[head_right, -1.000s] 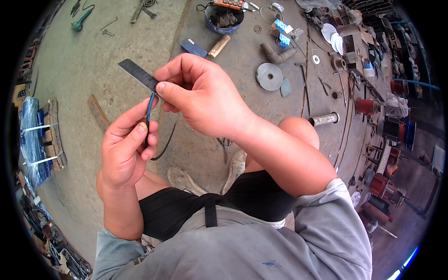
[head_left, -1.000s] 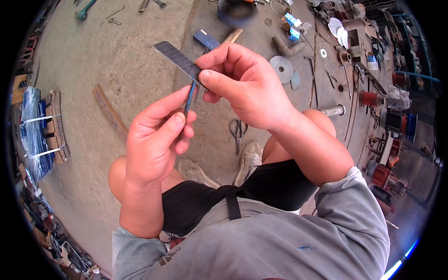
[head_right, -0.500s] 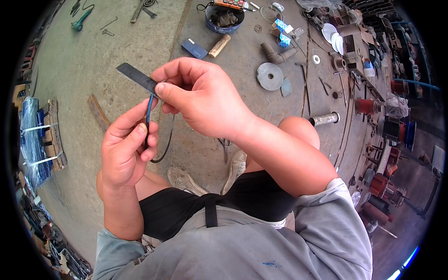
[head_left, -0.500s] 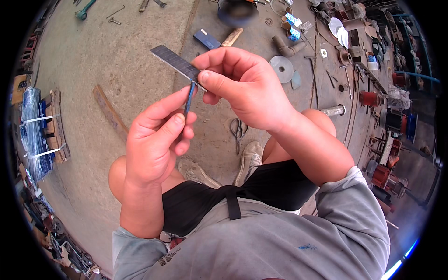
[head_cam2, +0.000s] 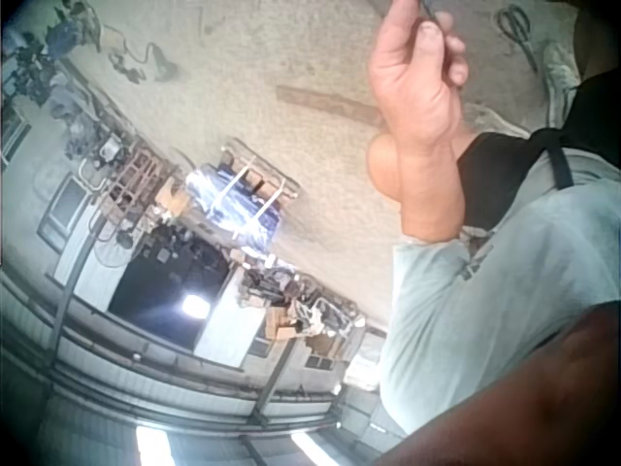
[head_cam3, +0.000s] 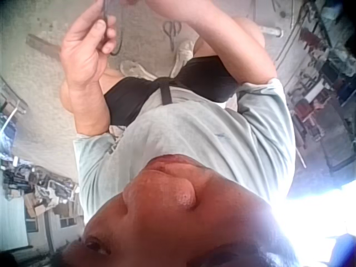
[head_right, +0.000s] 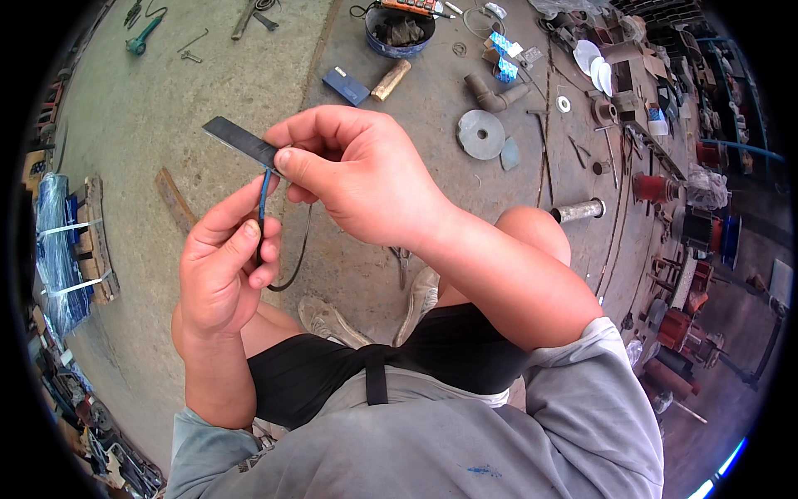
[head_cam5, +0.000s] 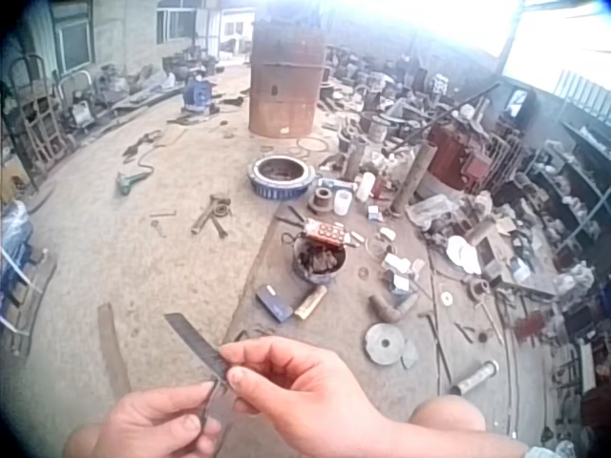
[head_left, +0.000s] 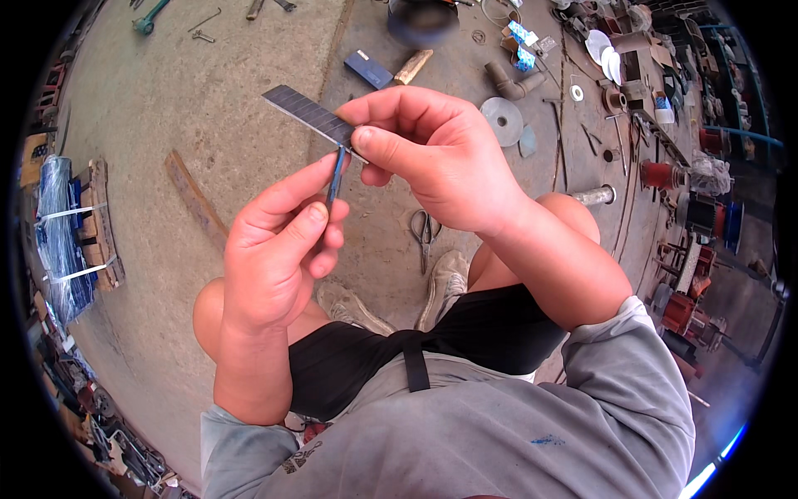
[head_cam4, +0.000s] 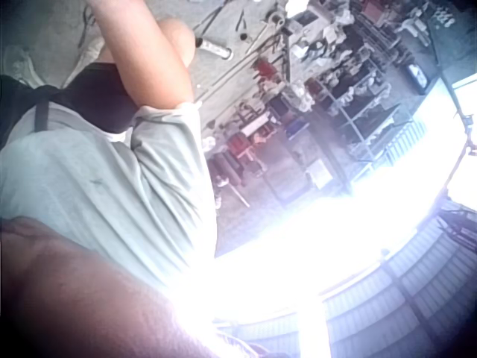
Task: The person holds a black wire and uses a metal file to scrape and smooth its surface. The person repeatedly files the wire while rotating it, then inspects the wire and continues filing.
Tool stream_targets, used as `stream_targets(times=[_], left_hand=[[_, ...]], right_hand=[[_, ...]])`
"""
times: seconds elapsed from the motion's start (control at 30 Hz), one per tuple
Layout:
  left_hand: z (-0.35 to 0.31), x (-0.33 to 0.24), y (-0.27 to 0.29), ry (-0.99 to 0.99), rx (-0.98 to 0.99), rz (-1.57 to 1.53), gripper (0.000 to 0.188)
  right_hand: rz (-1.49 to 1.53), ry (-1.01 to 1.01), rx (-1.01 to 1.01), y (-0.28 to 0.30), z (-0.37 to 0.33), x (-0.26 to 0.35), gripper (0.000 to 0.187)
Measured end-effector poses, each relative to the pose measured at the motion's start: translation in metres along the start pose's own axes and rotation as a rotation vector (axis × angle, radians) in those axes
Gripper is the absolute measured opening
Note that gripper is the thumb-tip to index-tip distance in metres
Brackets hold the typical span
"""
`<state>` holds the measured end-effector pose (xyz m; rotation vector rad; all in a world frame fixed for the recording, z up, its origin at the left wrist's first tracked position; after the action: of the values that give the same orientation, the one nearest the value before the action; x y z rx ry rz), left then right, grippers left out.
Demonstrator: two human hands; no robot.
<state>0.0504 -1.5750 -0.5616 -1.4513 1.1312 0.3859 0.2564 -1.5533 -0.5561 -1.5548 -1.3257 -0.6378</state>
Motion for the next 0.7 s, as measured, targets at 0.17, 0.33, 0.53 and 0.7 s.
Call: stream_targets(times=[0.17, 0.33, 0.53, 0.7], left_hand=[[-0.0005, 0.0, -0.001, 0.009, -0.018, -0.02, 0.04], [-0.0007, 0.0008, 0.0017, 0.011, 0.013, -0.014, 0.043], [-0.0023, 0.0015, 0.0002, 0.013, -0.01, -0.045, 0.04], [-0.003, 0.0017, 0.0002, 0.02, 0.009, -0.034, 0.043]], right_hand=[[0.003, -0.002, -0.001, -0.0005, -0.0001, -0.0014, 0.024], [0.003, 0.005, 0.005, -0.0005, -0.001, -0.0014, 0.024], [-0.003, 0.013, 0.004, -0.0015, -0.0041, 0.001, 0.024], [-0.001, 0.014, 0.013, -0.0013, -0.0057, 0.0009, 0.025]])
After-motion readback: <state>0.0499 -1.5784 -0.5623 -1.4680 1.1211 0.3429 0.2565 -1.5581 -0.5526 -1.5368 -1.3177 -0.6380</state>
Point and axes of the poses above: each hand's wrist, its own z-axis towards the middle knuckle, its own y-axis out of the back of the hand, x = y × z, the point moved 2 cm from there along z, towards the middle knuckle, and after that the axes turned 11 degrees about -y, right-handed, at the moved point
